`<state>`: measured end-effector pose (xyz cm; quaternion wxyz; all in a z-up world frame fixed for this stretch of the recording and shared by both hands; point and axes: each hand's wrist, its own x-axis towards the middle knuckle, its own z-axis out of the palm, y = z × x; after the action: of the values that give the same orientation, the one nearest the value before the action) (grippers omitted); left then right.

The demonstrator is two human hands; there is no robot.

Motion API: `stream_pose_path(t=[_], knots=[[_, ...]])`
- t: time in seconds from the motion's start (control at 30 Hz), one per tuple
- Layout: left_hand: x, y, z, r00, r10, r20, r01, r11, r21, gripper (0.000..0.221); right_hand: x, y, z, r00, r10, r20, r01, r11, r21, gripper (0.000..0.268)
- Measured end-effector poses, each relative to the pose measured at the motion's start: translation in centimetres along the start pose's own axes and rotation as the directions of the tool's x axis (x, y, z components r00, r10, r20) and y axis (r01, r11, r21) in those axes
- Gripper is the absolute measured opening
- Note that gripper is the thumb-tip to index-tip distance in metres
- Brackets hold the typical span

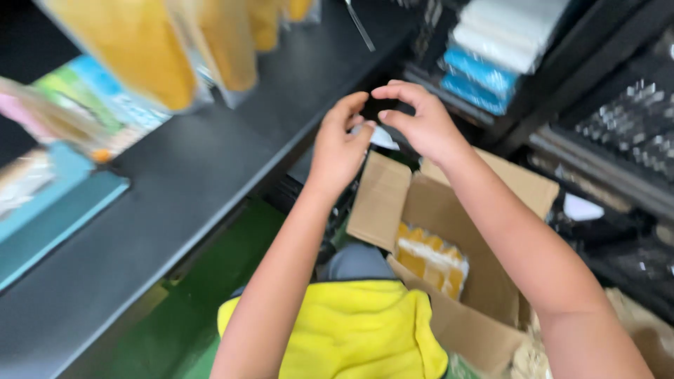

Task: The person takes sealed plastic pouches filled with a yellow food substance from a table and places them into a cardboard box.

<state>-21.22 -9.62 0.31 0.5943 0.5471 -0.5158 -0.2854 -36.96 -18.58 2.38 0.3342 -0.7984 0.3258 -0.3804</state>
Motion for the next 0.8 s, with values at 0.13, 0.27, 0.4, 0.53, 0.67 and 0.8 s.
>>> stream_pose_path(t=[0.13,0.27,0.4,0.53,0.67,0.8], knots=[[0.6,2.6,-6.3,0.974,0.092,-0.208,-0.084,0.996,0.043,0.048,3.0,-4.4,2.6,0.997,-0.068,0.038,0.068,0.998,0.011,0.037],[1.1,3.4,-12.4,0.884,0.153,-0.442,-0.141,0.988,0.06,0.044,6.2,-7.4,6.2,0.992,-0.093,0.087,0.088,0.994,0.064,0.038],[1.2,1.7,-17.4,0.742,0.158,-0.651,-0.122,0.987,0.101,0.042,8.6,-10.3,10.6,0.984,-0.08,0.162,0.069,0.995,0.073,0.039],[0.2,0.6,-21.1,0.694,0.183,-0.697,-0.032,0.974,0.224,0.048,10.8,-12.6,15.3,0.961,-0.195,0.194,0.173,0.977,0.126,0.044],[0.4,-1.4,-23.9,0.643,0.352,-0.68,0.011,0.884,0.468,0.078,10.3,-15.0,19.4,0.932,-0.245,0.267,0.157,0.938,0.31,0.055],[1.1,-3.6,-26.1,0.668,0.283,-0.688,0.078,0.893,0.443,0.1,9.8,-13.0,23.8,0.92,-0.208,0.332,0.083,0.932,0.352,0.079]])
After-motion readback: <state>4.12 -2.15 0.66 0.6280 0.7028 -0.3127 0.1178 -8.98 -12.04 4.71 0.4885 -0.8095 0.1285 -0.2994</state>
